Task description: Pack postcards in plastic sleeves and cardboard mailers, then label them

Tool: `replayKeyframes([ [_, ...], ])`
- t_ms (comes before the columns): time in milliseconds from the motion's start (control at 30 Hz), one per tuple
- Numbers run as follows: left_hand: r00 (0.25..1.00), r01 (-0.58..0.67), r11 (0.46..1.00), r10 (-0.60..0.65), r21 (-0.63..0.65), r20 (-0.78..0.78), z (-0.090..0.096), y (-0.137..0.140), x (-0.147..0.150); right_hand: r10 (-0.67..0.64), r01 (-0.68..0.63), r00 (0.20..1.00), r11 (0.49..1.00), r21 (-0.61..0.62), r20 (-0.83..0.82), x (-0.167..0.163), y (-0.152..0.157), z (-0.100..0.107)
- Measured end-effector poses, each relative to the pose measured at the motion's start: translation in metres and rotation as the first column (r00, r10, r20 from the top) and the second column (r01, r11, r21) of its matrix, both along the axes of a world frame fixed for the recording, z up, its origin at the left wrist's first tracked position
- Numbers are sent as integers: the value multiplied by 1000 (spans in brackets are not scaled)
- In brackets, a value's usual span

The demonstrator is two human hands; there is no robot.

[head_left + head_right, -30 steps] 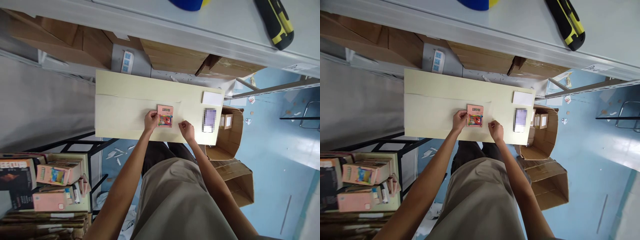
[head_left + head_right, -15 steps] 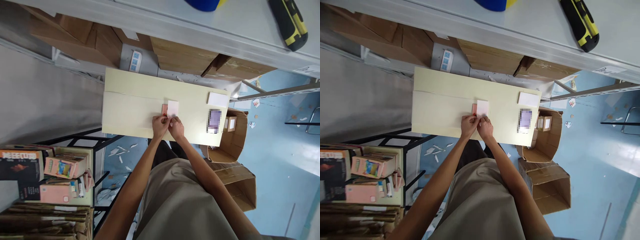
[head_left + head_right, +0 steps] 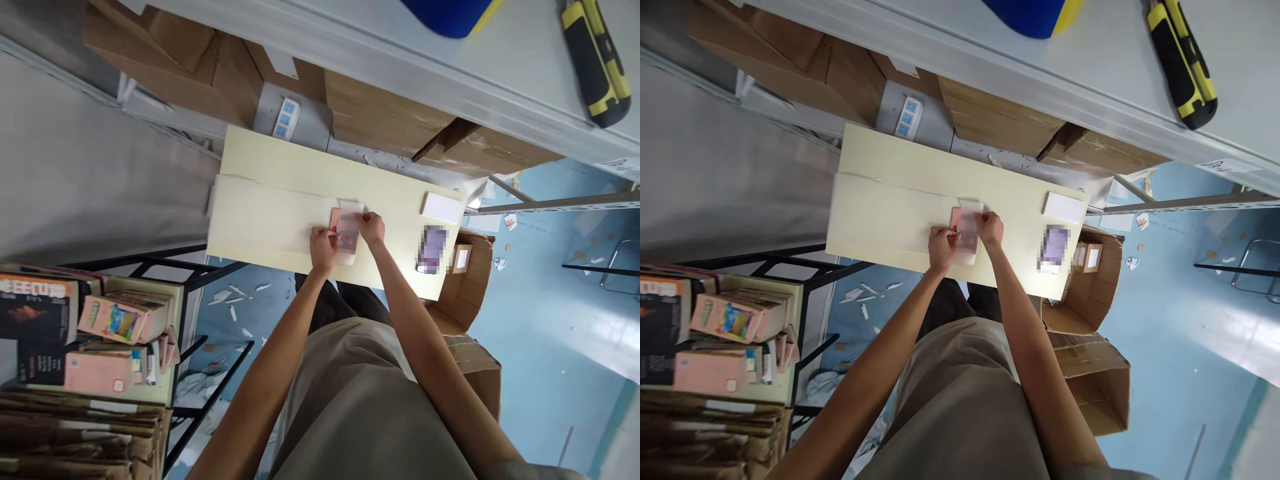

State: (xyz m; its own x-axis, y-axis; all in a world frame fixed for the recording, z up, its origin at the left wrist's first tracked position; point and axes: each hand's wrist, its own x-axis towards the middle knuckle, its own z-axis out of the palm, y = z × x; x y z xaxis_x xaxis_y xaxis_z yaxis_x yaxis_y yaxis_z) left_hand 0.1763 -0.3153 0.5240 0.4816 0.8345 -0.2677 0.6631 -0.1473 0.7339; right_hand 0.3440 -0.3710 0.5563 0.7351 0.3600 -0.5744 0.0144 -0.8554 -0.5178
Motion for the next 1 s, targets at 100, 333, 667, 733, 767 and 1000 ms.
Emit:
replayKeyframes([
  [100,999,-39,999,38,12,27,3,-2,-1,3,-3,1000,1000,2,-4,0,5,-1],
  [333,998,41,998,-39,47,-47,25,-27,7,-22,22,1000,1000,23,10,2,3,-8],
  [667,998,57,998,-56,38,-24,29,-52,2,379,-422,854,905,49,356,1,-6,22],
  [733,999,45,998,-45,32,19,27,-49,-1,596,-681,657,732,24,462,3,-7,33],
  [767,999,34,999,-35,28,41,27,-47,-3,697,-790,545,612,8,466,5,-6,36],
  [1000,980,-98,991,112,-89,164,33,-45,-17,895,-940,318,341,-20,312,32,26,37],
])
